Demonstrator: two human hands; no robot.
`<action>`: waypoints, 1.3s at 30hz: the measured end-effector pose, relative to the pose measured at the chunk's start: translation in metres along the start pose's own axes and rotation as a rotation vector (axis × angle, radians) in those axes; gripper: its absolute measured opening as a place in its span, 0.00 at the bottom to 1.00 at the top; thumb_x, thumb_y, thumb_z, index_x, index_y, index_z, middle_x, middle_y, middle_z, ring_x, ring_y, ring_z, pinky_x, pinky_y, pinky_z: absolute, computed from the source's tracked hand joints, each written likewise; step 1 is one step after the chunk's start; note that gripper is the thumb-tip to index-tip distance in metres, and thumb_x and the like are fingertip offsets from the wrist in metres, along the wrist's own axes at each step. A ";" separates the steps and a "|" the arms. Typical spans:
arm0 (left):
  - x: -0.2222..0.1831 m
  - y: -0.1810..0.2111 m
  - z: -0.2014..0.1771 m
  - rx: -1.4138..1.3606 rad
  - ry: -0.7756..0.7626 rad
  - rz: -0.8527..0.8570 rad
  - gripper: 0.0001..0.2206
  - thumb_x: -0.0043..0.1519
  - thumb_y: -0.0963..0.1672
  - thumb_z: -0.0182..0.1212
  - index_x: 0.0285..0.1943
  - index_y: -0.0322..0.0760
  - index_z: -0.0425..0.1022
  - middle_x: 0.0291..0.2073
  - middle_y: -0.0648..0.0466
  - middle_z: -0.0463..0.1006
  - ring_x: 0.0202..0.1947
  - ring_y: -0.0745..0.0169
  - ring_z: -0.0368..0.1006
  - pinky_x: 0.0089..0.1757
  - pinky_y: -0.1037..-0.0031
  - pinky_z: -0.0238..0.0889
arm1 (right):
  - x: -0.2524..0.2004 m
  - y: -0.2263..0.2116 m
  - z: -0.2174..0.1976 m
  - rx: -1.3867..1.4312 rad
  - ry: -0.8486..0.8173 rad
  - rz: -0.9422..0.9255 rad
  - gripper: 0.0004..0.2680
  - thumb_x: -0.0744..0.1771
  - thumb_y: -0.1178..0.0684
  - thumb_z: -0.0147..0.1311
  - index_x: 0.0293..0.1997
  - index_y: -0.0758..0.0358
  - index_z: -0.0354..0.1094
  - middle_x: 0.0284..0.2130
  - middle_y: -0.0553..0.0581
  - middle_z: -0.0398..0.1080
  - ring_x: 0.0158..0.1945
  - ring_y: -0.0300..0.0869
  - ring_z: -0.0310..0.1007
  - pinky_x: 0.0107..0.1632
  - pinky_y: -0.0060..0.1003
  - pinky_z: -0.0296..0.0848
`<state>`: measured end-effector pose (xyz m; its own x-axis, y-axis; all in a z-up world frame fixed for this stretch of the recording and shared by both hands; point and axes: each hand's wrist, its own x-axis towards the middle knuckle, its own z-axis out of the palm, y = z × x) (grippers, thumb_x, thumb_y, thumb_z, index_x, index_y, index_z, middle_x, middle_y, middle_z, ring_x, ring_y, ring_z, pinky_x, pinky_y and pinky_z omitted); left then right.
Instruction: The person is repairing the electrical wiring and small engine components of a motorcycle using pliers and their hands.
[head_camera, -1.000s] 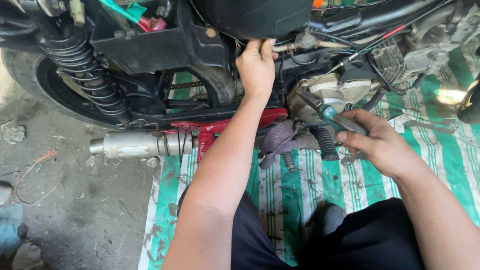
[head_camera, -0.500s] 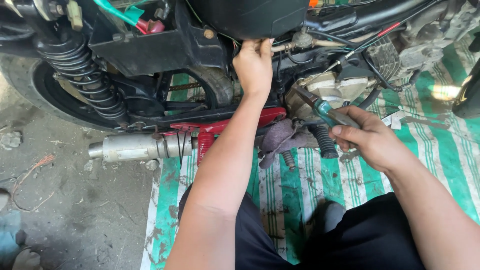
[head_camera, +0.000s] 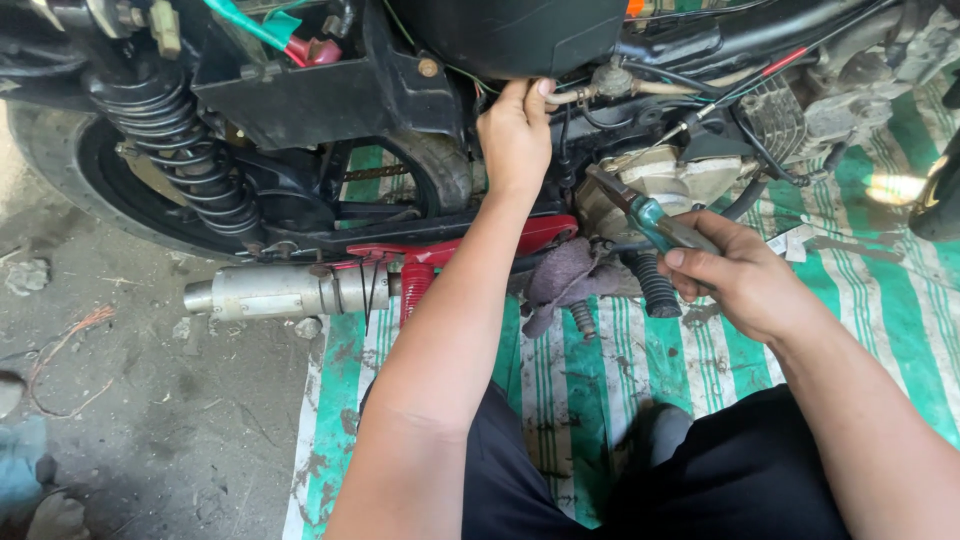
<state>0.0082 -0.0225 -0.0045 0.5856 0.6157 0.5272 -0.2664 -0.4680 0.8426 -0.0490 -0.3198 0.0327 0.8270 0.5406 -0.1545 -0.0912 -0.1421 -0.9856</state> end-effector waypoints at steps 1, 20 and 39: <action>0.002 -0.001 0.001 0.004 0.003 0.001 0.11 0.71 0.45 0.58 0.50 0.35 0.84 0.32 0.52 0.91 0.31 0.60 0.90 0.38 0.68 0.81 | -0.001 -0.001 0.001 0.001 -0.005 -0.001 0.11 0.70 0.63 0.54 0.58 0.74 0.70 0.39 0.64 0.75 0.32 0.43 0.66 0.40 0.36 0.66; 0.005 0.003 0.012 -0.022 0.134 -0.142 0.11 0.61 0.43 0.69 0.46 0.28 0.86 0.35 0.49 0.92 0.31 0.58 0.90 0.38 0.72 0.80 | -0.005 0.005 -0.007 0.032 -0.001 -0.040 0.10 0.70 0.64 0.54 0.58 0.73 0.69 0.37 0.63 0.73 0.32 0.42 0.65 0.39 0.36 0.66; 0.004 -0.032 0.043 -0.765 -0.230 -0.919 0.25 0.72 0.50 0.64 0.71 0.27 0.70 0.61 0.34 0.81 0.49 0.45 0.86 0.48 0.58 0.83 | 0.011 0.013 0.014 0.096 0.299 0.024 0.10 0.72 0.57 0.58 0.51 0.80 0.69 0.28 0.71 0.66 0.35 0.74 0.83 0.33 0.70 0.84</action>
<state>0.0517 -0.0326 -0.0342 0.8948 0.3580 -0.2670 -0.0176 0.6257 0.7799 -0.0488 -0.3044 0.0177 0.9491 0.2684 -0.1647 -0.1525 -0.0655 -0.9861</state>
